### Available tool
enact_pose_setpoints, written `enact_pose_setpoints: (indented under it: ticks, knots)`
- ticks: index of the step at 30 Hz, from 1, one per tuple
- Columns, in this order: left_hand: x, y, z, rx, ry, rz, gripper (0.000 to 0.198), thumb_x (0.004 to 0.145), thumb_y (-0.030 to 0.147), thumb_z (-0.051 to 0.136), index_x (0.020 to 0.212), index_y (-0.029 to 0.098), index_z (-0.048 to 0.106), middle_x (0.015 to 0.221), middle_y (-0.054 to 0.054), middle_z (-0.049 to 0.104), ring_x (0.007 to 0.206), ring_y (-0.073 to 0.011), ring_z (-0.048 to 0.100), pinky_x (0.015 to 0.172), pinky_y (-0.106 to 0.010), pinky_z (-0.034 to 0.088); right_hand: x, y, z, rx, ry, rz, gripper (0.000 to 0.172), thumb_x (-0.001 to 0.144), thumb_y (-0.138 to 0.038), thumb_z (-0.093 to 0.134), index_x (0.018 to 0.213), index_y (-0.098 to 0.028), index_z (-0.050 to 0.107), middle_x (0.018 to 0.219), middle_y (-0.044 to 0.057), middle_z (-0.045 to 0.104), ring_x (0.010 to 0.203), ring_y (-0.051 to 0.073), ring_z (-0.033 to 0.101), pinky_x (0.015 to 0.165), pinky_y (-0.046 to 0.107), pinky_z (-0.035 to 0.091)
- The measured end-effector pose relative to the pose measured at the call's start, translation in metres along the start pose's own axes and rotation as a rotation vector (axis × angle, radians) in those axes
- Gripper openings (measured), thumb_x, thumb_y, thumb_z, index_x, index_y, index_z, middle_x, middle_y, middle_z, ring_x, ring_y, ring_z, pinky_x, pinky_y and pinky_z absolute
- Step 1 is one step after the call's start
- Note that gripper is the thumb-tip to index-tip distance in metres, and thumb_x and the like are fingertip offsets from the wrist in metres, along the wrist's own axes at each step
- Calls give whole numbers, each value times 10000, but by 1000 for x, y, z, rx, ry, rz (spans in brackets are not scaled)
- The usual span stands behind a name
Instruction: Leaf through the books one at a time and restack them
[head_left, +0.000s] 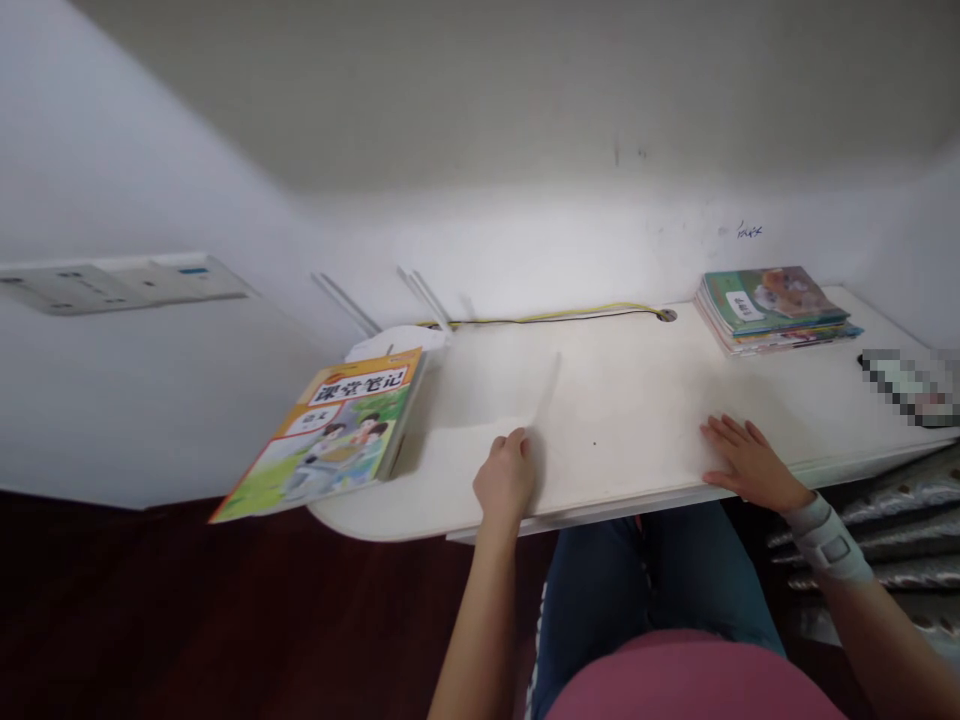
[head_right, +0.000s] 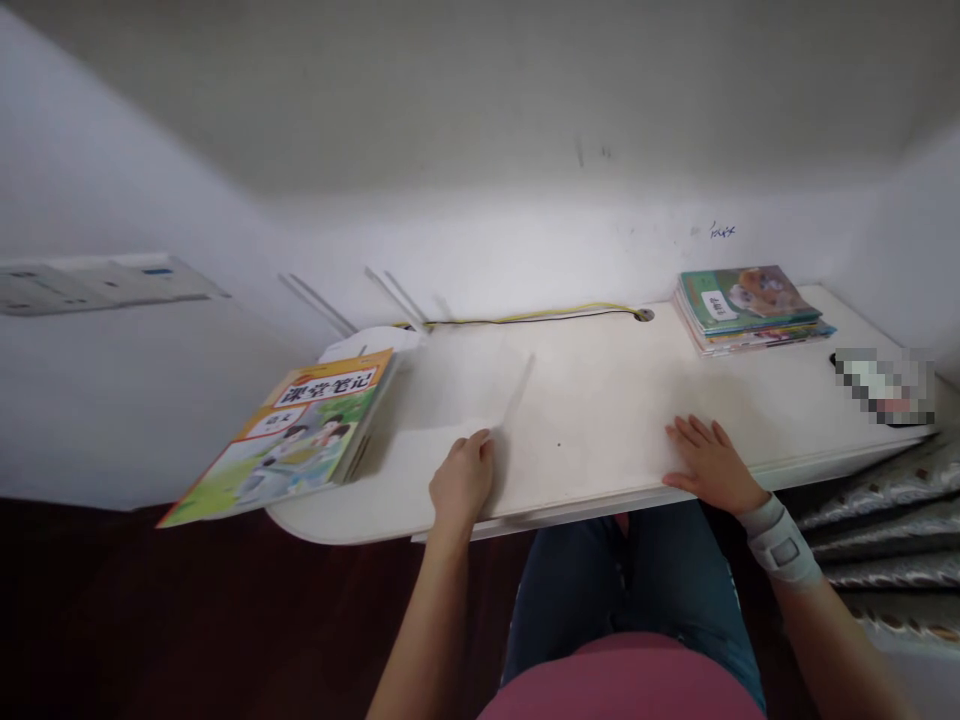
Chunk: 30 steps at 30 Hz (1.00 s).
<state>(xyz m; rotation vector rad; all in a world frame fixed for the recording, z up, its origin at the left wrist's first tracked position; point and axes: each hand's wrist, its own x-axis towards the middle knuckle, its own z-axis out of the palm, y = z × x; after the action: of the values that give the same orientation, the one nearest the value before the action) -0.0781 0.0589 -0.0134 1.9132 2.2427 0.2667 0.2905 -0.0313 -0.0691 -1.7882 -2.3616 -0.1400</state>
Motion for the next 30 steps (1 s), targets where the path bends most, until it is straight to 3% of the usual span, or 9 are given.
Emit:
enact_pose_setpoints:
  ticks: [6, 10, 13, 17, 21, 23, 26, 30]
  knots:
    - [-2, 1, 6, 32, 29, -12, 428, 969, 328, 300, 1313, 219, 532, 1229, -144, 593, 887, -281, 670, 690, -388, 491, -1, 0, 1, 3, 51, 32, 452, 956, -434, 381, 1347, -264, 531, 1446, 83, 494, 1354, 291, 415, 1051, 529, 359]
    - [3, -12, 8, -27, 159, 80, 447, 957, 331, 365, 1357, 172, 488, 1192, -156, 606, 973, -273, 647, 753, -376, 505, 3, 1, -4, -4, 69, 20, 441, 944, -429, 415, 1308, -230, 563, 1446, 121, 487, 1330, 313, 443, 1026, 525, 395]
    - [13, -29, -5, -15, 297, 146, 433, 943, 315, 403, 1306, 121, 538, 1205, -179, 604, 1085, -288, 596, 885, -395, 482, 16, 13, -9, -20, 134, 0, 458, 943, -432, 409, 1307, -198, 559, 1462, 168, 450, 1335, 341, 431, 1007, 549, 410]
    - [38, -57, -36, 89, 400, 89, 447, 920, 293, 429, 1308, 96, 533, 1369, -213, 509, 1273, -346, 459, 1024, -470, 392, 61, 46, -13, 12, 199, -90, 464, 962, -400, 344, 1265, -146, 588, 1391, 192, 521, 1303, 334, 472, 1015, 534, 430]
    - [69, -86, -55, 188, 328, -94, 551, 895, 320, 447, 1375, 49, 443, 1488, -269, 352, 1376, -441, 293, 1061, -579, 293, 120, 76, -3, 74, 187, -141, 434, 958, -339, 326, 1201, -145, 630, 1287, 156, 618, 1219, 272, 562, 1028, 458, 464]
    - [81, -99, -56, 216, 238, -193, 607, 876, 331, 463, 1388, 10, 407, 1473, -303, 352, 1357, -477, 303, 1033, -609, 297, 140, 84, 7, 76, 184, -124, 420, 943, -317, 345, 1181, -137, 641, 1265, 155, 633, 1214, 271, 567, 1031, 452, 467]
    - [89, -111, -52, 272, 184, -225, 579, 879, 267, 418, 1371, -39, 400, 1411, -342, 410, 1311, -461, 383, 1005, -593, 328, 152, 91, 23, 78, 178, -91, 402, 912, -285, 387, 1161, -113, 651, 1248, 171, 640, 1199, 281, 579, 1028, 453, 470]
    - [89, -113, -55, 296, 142, -195, 483, 901, 232, 349, 1298, -12, 480, 1321, -340, 502, 1232, -421, 491, 929, -539, 413, 149, 93, 37, 79, 212, -50, 416, 910, -263, 375, 1167, -88, 651, 1262, 188, 629, 1207, 284, 573, 1043, 455, 457]
